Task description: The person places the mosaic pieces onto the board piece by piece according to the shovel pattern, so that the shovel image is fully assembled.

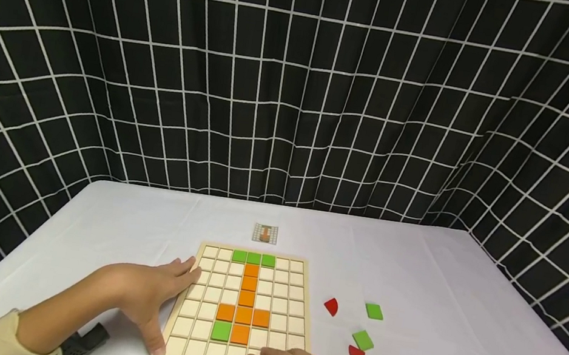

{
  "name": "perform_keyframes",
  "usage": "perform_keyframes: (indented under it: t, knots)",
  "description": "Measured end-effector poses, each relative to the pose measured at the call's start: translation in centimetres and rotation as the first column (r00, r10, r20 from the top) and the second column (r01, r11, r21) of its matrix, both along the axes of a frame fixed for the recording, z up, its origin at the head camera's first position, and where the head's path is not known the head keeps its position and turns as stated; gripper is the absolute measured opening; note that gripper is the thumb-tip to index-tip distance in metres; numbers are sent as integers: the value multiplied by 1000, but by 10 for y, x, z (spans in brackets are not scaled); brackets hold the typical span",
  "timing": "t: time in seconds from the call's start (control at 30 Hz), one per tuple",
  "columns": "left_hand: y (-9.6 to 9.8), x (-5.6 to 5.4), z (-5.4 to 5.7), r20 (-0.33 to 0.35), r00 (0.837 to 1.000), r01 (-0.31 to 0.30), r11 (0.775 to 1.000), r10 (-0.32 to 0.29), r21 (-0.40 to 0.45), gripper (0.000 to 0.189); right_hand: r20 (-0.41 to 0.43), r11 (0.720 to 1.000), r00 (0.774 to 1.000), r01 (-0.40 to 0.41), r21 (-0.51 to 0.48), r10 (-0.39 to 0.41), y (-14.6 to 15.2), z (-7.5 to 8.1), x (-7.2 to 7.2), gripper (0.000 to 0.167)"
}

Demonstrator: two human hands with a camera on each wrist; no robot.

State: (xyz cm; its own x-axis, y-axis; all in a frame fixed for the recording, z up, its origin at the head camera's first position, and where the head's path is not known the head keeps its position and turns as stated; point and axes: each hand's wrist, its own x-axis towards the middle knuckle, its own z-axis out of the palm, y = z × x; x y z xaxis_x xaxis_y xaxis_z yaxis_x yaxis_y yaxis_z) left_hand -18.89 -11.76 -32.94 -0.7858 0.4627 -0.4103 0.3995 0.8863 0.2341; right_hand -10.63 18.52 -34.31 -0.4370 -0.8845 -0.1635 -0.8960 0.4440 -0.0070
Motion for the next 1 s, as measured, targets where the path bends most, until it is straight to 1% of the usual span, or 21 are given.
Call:
perform_keyframes:
  t: [0.03,0.07,0.1,0.13,0.17,0.2,0.23,0.27,0.3,0.37,0.4,0.43,0.53,0.6,0.63,0.73,0.77,0.8,0.83,0.9,1.0]
  knots:
    - [0,0,0,0,1000,0,1000,0,0,142,15,1000,1000,21,-14,-20,6,3,2,52]
    - [0,0,0,1,1000,0,1000,0,0,142,44,998,997,64,-24,-63,11,6,4,52]
    - [0,0,0,2,1000,1,1000,-1,2,142,79,992,990,123,-26,-120,16,11,4,47]
    - [1,0,0,2,1000,3,1000,-3,4,142,119,979,973,204,-23,-200,21,16,5,44]
    - [1,0,0,2,1000,3,1000,-3,5,142,150,955,945,297,-18,-291,26,20,5,40]
    - [0,0,0,3,1000,2,1000,-2,8,143,151,926,916,377,-13,-370,32,25,4,36]
    - [0,0,1,3,1000,1,1000,-1,10,143,132,904,897,427,-17,-421,39,28,2,32]
    - [0,0,1,2,1000,0,1000,0,12,143,127,874,868,485,-17,-479,47,31,0,28]
    - [0,0,1,-1,1000,0,1000,0,13,143,113,851,847,525,-24,-519,55,33,-4,22]
    - [0,0,1,-5,1000,0,1000,0,12,143,95,805,805,592,-48,-586,72,33,-11,18]
    - [0,1,1,-6,1000,1,1000,-1,13,144,98,785,786,617,-51,-611,80,33,-16,19]
    - [0,1,1,-7,1000,2,1000,-2,14,144,119,761,759,648,-41,-640,86,32,-21,21]
    - [0,1,1,1,1000,8,1000,-8,20,143,184,673,659,740,19,-729,99,28,-34,24]
    - [0,1,1,4,1000,11,1000,-11,23,143,201,651,632,758,41,-749,104,25,-42,25]
    - [0,1,1,7,1000,11,1000,-11,23,143,205,649,629,759,43,-750,106,22,-44,26]
    - [0,1,2,5,1000,13,1000,-13,16,144,211,660,640,751,32,-739,108,18,-50,30]
    - [0,1,2,5,1000,13,1000,-13,14,144,216,661,640,750,31,-737,109,18,-52,31]
    - [0,0,2,8,1000,12,1000,-12,13,144,223,656,634,754,34,-740,108,17,-53,31]
    - [0,0,3,9,1000,11,1000,-11,12,144,229,659,636,752,31,-737,108,17,-53,30]
    - [0,0,3,11,1000,13,1000,-13,12,144,243,669,646,743,20,-724,108,17,-53,29]
    - [0,0,3,17,1000,9,1000,-10,14,144,261,703,682,711,-18,-683,109,17,-51,27]
